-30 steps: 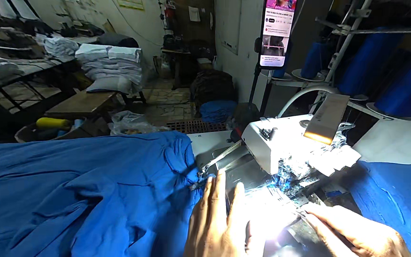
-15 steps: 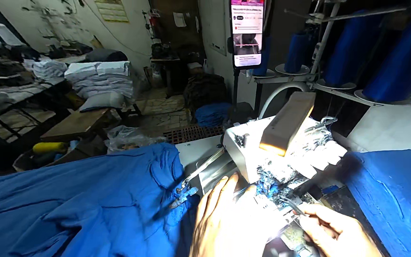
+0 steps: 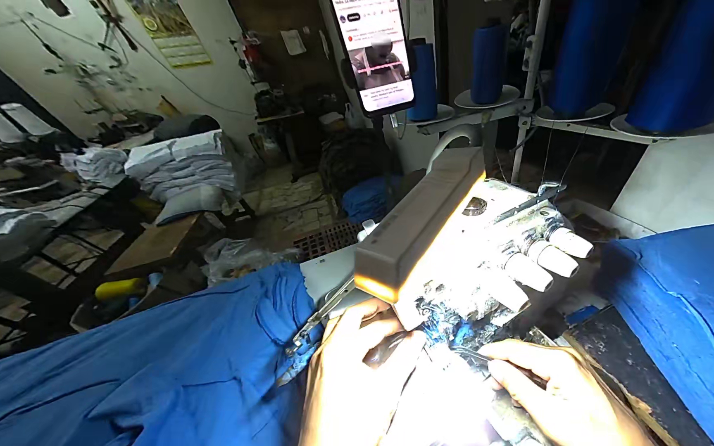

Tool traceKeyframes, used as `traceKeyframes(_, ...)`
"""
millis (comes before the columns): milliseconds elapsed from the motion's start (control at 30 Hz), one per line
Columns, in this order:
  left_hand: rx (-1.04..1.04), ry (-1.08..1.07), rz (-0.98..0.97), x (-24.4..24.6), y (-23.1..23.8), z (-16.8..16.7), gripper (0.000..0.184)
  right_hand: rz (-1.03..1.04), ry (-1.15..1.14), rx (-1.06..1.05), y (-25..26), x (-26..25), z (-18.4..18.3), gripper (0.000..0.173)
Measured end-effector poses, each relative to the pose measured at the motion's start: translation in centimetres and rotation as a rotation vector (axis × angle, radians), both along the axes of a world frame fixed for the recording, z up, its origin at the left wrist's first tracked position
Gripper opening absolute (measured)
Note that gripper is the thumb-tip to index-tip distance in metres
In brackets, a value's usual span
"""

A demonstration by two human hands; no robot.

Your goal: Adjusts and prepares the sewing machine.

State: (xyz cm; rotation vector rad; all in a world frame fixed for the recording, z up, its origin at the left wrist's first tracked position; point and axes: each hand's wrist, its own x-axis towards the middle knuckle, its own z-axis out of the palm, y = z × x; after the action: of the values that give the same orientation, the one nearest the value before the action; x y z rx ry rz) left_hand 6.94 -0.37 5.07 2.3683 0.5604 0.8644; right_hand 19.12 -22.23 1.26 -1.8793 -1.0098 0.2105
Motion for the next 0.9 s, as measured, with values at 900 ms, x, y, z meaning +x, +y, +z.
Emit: traceKeyframes(900,0.039,0.130,0.075,1.0,-1.3,1.8,0.041,0.153,0.243,0.007,1.4,2.2,0.2,0.026)
